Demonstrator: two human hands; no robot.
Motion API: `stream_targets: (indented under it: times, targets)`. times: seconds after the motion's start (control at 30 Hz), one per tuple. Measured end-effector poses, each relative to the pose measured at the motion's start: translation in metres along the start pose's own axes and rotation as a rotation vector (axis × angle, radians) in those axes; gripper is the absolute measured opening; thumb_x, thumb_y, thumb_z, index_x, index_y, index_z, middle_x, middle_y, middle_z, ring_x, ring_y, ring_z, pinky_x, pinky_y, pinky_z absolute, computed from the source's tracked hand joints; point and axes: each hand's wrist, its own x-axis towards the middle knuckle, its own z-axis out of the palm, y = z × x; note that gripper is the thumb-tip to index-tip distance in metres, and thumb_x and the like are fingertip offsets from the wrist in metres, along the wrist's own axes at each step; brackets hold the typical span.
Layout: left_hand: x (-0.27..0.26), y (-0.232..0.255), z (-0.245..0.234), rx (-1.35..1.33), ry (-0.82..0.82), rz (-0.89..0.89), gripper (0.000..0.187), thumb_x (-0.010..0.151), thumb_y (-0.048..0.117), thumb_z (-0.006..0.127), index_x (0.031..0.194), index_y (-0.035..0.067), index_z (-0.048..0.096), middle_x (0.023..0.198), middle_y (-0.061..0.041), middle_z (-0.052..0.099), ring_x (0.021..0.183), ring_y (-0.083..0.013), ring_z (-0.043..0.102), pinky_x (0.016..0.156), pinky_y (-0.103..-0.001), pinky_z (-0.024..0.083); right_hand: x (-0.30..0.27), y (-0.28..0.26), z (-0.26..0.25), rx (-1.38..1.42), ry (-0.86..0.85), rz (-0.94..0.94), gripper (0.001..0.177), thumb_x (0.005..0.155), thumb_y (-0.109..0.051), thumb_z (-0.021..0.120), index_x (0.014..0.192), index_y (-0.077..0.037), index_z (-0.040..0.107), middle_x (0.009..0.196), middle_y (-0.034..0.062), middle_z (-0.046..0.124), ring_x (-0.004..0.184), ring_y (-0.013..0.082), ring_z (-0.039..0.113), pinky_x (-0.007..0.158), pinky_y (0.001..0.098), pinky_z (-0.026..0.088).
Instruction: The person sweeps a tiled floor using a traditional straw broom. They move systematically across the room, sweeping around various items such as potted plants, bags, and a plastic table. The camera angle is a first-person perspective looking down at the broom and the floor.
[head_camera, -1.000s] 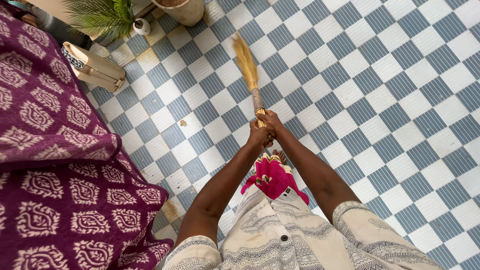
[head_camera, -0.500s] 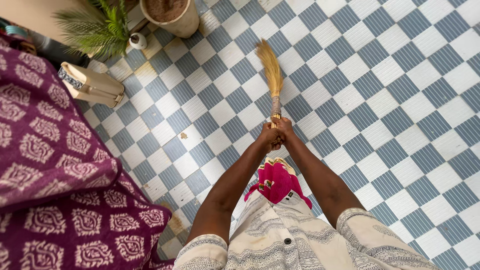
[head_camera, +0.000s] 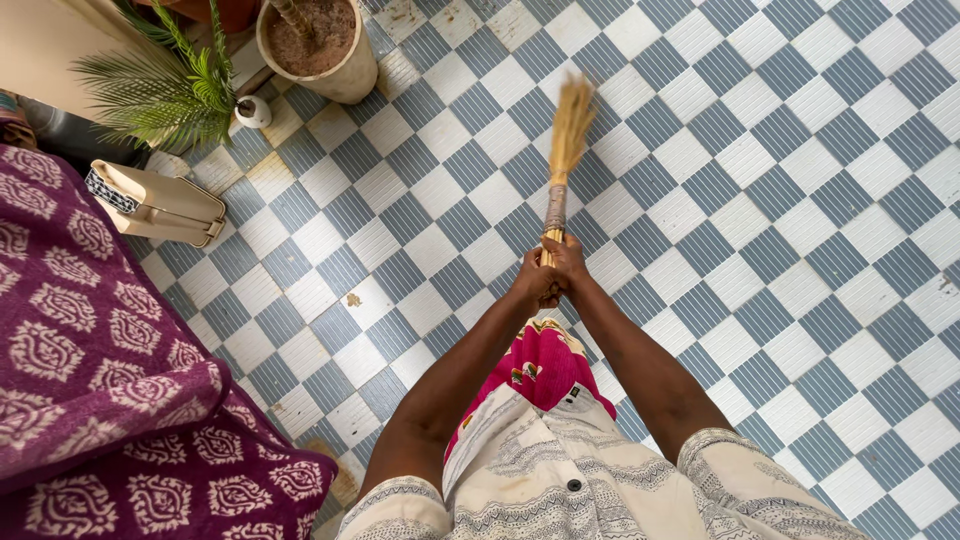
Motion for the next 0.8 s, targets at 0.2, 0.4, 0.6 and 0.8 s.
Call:
stream_targets:
  times: [0.2,0.4,0.6,0.8]
  targets:
    - [-0.021,0.019,-0.016,-0.024,0.116,0.003,0.1,0.071,-0.003,0.068,0.15,0.021,0.012,0.074,-0.012,0.059,0.05,-0.02,0.056,0.041,-0.033,0.046,0.01,0.008,0.034,-0.057,-0.196,0.05,0.031,0.092,-0.011,0.072,0.117,0.001,0.058,0.086,0.0111,0.066,0.066,0.0186,0.069,0.054,0.0307,0.059]
    - [-0.007,0.033,-0.051,-0.076,0.152,-0.007,0.091,0.072,-0.003,0.07,0.143,0.017,0.017,0.08,-0.012,0.059,0.055,-0.0186,0.058,0.041,-0.034,0.046,0.023,0.018,0.069,-0.212,-0.153,0.21,0.025,0.093,-0.015,0.072,0.11,0.001,0.064,0.082,0.0115,0.07,0.063,0.0186,0.069,0.053,0.0316,0.058]
    - [0.019,0.038,-0.076,0.031,0.097,-0.131,0.089,0.073,-0.002,0.07,0.143,0.018,0.019,0.08,-0.013,0.062,0.055,-0.0184,0.06,0.042,-0.033,0.048,0.027,0.031,0.082,-0.041,-0.038,0.188,0.024,0.091,-0.012,0.072,0.107,0.003,0.063,0.08,0.0134,0.07,0.062,0.0217,0.069,0.053,0.0347,0.059]
    - [0.033,0.039,-0.069,0.12,-0.01,-0.125,0.09,0.071,-0.004,0.07,0.145,0.019,0.024,0.078,-0.013,0.061,0.052,-0.0202,0.06,0.04,-0.034,0.048,0.03,0.023,0.069,0.024,0.117,0.114,0.027,0.091,-0.013,0.074,0.109,0.003,0.063,0.085,0.0137,0.069,0.064,0.0206,0.069,0.054,0.034,0.058]
